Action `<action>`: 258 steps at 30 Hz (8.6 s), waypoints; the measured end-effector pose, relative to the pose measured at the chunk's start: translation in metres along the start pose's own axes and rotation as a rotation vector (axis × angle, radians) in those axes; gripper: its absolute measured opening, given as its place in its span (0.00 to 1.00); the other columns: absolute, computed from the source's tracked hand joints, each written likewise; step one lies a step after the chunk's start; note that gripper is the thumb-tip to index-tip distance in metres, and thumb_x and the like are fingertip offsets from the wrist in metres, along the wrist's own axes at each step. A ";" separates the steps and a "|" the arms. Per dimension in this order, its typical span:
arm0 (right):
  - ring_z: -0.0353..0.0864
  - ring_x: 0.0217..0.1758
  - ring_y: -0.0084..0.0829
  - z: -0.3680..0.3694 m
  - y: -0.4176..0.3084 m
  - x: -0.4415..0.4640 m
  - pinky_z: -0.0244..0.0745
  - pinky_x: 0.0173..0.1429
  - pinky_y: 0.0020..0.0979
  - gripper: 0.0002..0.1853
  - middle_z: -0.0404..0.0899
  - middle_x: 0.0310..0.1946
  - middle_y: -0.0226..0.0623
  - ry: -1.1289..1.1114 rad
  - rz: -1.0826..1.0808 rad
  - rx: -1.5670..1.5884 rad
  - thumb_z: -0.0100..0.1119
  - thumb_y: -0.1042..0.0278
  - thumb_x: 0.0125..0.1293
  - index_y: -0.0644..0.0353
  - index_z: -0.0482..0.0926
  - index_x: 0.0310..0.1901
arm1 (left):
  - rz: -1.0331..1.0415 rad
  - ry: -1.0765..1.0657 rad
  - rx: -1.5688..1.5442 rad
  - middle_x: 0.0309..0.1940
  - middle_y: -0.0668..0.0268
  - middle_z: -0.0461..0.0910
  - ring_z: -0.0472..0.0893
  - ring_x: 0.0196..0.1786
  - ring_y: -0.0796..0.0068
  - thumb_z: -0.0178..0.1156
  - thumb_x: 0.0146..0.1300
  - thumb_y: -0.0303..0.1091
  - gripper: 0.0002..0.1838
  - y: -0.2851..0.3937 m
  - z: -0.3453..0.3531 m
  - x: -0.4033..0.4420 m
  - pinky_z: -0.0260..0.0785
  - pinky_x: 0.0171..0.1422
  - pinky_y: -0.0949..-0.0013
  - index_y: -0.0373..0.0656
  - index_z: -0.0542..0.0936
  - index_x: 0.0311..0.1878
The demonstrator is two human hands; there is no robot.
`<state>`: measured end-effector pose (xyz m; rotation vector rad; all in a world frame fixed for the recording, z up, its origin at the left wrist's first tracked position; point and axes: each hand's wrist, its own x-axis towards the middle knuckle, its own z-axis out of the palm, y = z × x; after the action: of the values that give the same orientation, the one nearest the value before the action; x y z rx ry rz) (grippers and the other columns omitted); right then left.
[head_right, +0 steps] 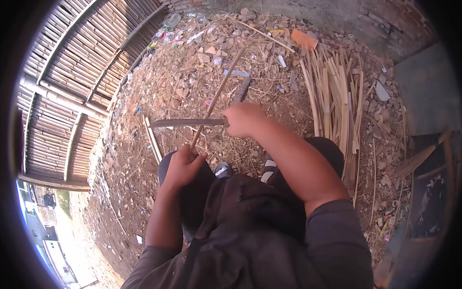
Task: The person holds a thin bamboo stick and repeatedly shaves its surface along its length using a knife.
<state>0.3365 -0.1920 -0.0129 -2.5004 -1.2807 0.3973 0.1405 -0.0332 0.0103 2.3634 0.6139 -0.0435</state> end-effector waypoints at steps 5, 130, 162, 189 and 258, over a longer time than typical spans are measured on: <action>0.87 0.44 0.47 0.017 0.021 0.016 0.81 0.49 0.49 0.13 0.86 0.35 0.43 -0.040 0.063 0.121 0.65 0.61 0.50 0.54 0.85 0.38 | 0.121 0.004 0.069 0.22 0.56 0.79 0.81 0.28 0.58 0.71 0.61 0.48 0.23 -0.014 0.014 -0.001 0.71 0.36 0.57 0.35 0.76 0.35; 0.87 0.40 0.47 0.008 0.031 0.015 0.81 0.45 0.49 0.09 0.86 0.32 0.39 0.334 0.018 0.045 0.64 0.62 0.59 0.51 0.81 0.40 | 0.051 -0.061 -0.029 0.21 0.66 0.75 0.75 0.26 0.74 0.71 0.61 0.48 0.22 -0.016 0.004 0.018 0.69 0.32 0.65 0.38 0.75 0.33; 0.86 0.40 0.51 -0.009 -0.006 -0.007 0.80 0.46 0.50 0.12 0.85 0.32 0.46 0.141 -0.027 0.100 0.63 0.63 0.54 0.53 0.83 0.40 | 0.065 0.124 0.125 0.20 0.58 0.77 0.79 0.24 0.58 0.69 0.63 0.50 0.23 -0.012 -0.013 -0.028 0.70 0.32 0.58 0.37 0.75 0.36; 0.85 0.39 0.51 -0.006 0.000 -0.006 0.78 0.44 0.48 0.10 0.84 0.32 0.48 0.155 0.016 0.206 0.63 0.62 0.53 0.57 0.82 0.35 | 0.084 0.158 0.220 0.24 0.54 0.79 0.82 0.29 0.51 0.69 0.63 0.50 0.22 -0.014 -0.004 -0.029 0.73 0.36 0.54 0.38 0.76 0.37; 0.84 0.38 0.53 0.035 -0.006 0.006 0.77 0.43 0.50 0.13 0.83 0.29 0.48 -0.021 -0.180 0.290 0.67 0.60 0.51 0.57 0.81 0.36 | -0.146 0.221 0.317 0.26 0.45 0.79 0.80 0.30 0.37 0.51 0.77 0.42 0.16 -0.109 -0.012 -0.160 0.69 0.34 0.41 0.40 0.75 0.35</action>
<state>0.3221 -0.1789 -0.0435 -2.1285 -1.3366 0.5259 -0.0517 -0.0215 -0.0169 2.6453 0.9464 0.0605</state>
